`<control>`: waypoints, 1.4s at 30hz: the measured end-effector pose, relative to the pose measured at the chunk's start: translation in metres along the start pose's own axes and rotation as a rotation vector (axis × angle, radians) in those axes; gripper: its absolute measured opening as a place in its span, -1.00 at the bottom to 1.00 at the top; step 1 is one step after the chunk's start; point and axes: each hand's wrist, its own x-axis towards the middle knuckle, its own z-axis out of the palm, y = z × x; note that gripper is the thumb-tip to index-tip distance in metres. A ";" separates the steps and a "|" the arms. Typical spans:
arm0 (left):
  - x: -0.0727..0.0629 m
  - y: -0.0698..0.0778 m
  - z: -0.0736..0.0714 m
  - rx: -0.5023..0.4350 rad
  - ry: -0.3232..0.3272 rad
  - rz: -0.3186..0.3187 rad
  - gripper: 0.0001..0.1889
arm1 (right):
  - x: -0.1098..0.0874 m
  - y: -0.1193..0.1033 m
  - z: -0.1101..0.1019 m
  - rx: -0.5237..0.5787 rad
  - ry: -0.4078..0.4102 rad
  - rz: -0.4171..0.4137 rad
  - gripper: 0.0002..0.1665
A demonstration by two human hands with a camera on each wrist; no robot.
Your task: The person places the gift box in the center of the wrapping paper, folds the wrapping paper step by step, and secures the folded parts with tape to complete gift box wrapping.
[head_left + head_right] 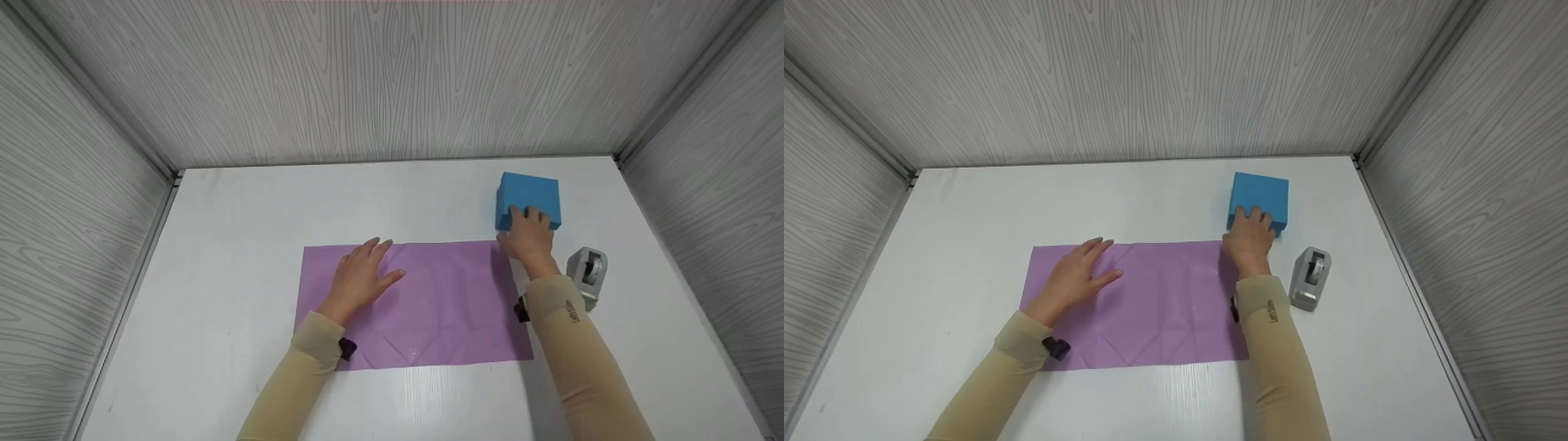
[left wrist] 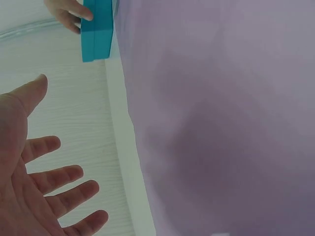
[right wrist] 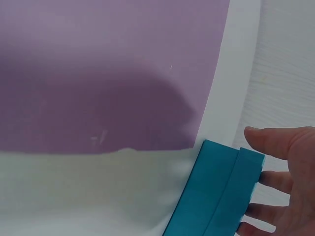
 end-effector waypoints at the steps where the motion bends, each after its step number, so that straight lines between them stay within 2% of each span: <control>1: 0.002 0.001 0.002 0.000 0.002 -0.001 -0.26 | 0.001 -0.004 0.002 -0.001 0.004 -0.007 -0.15; 10: 0.016 0.017 0.015 -0.068 0.005 -0.004 -0.29 | 0.002 -0.026 0.012 0.035 0.013 -0.099 -0.26; 13: 0.019 0.020 0.020 -0.093 0.018 0.009 -0.30 | 0.003 -0.025 0.010 0.106 0.075 -0.111 -0.38; 17: 0.023 0.023 0.025 -0.138 0.041 0.026 -0.32 | 0.007 -0.016 0.007 0.211 0.238 -0.052 -0.51; 19: 0.025 0.025 0.028 -0.172 0.046 0.020 -0.32 | 0.010 -0.010 0.005 0.257 0.295 0.016 -0.51; 21: 0.026 0.027 0.030 -0.210 0.049 0.008 -0.32 | 0.013 -0.003 0.003 0.310 0.317 0.099 -0.46; 25: 0.029 0.029 0.034 -0.306 0.049 -0.032 -0.32 | 0.017 0.011 0.001 0.441 0.260 0.228 -0.32; 28: 0.031 0.029 0.038 -0.379 0.059 -0.047 -0.33 | 0.020 0.017 0.002 0.520 0.180 0.261 -0.26; 34: 0.035 0.029 0.043 -0.485 0.081 -0.061 -0.35 | 0.022 0.018 0.008 0.617 0.069 0.284 -0.27; 42: 0.043 0.028 0.045 -0.611 0.066 -0.092 -0.37 | 0.022 0.000 0.017 0.612 0.056 0.217 -0.30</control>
